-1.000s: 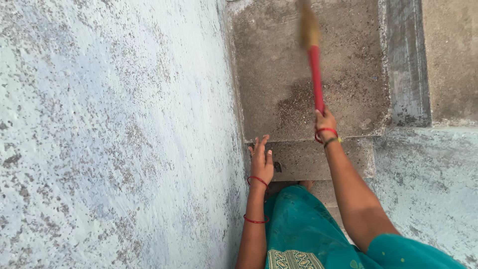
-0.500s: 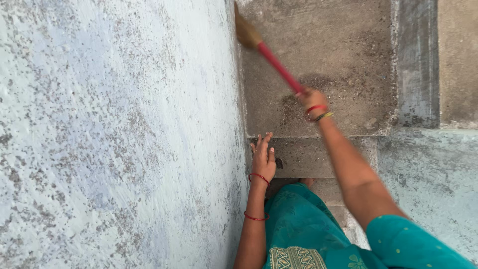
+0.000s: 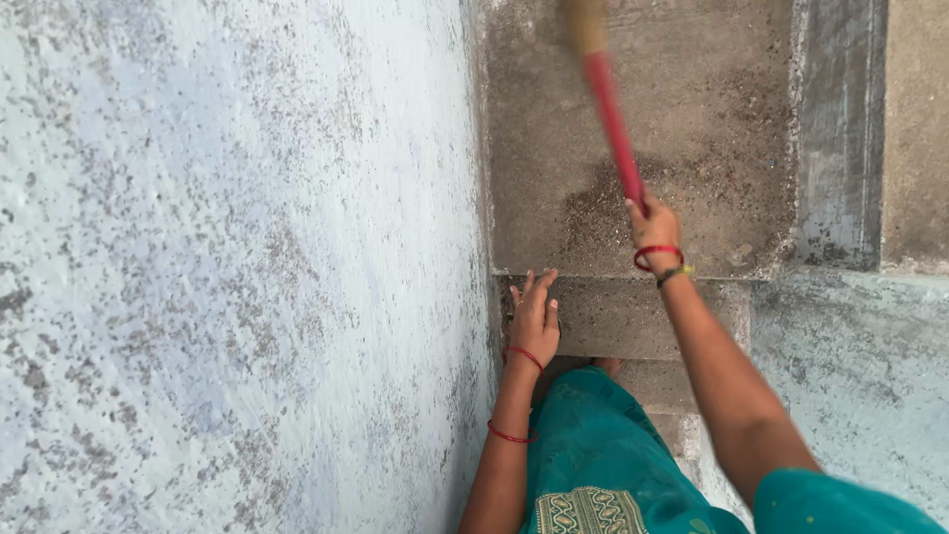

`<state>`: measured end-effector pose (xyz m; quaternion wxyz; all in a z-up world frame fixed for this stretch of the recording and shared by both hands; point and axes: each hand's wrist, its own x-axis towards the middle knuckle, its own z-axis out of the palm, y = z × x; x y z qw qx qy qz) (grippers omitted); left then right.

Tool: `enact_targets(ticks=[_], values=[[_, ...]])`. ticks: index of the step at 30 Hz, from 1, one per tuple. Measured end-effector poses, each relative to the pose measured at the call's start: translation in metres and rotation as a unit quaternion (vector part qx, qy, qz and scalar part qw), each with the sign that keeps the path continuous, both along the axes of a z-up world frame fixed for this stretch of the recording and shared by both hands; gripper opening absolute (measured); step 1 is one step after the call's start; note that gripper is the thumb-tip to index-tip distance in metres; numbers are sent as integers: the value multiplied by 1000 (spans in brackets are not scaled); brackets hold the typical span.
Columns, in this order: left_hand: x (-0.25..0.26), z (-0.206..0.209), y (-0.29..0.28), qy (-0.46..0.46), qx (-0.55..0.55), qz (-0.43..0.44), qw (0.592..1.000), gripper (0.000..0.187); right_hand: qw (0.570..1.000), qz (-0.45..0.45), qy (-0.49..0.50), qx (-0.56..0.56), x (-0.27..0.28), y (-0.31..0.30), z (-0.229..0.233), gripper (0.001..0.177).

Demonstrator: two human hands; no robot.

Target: The person sweeps debris from concrete stairs using a handheld broom.

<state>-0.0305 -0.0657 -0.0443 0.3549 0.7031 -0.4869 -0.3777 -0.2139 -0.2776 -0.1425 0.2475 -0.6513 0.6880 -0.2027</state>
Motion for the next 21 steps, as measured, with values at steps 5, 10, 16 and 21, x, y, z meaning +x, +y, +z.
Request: enact_targets(ticks=[5, 10, 16, 21], values=[[0, -10, 7, -3, 6, 0, 1000, 46, 967, 10, -40, 252, -15, -63, 23, 39], [0, -9, 11, 6, 13, 3, 1000, 47, 950, -133, -176, 223, -90, -109, -10, 31], [-1, -2, 8, 4, 24, 1, 1000, 45, 947, -201, -232, 97, -91, -79, -23, 34], [5, -8, 10, -6, 14, 7, 1000, 44, 908, -226, -308, 173, -92, -101, 6, 25]])
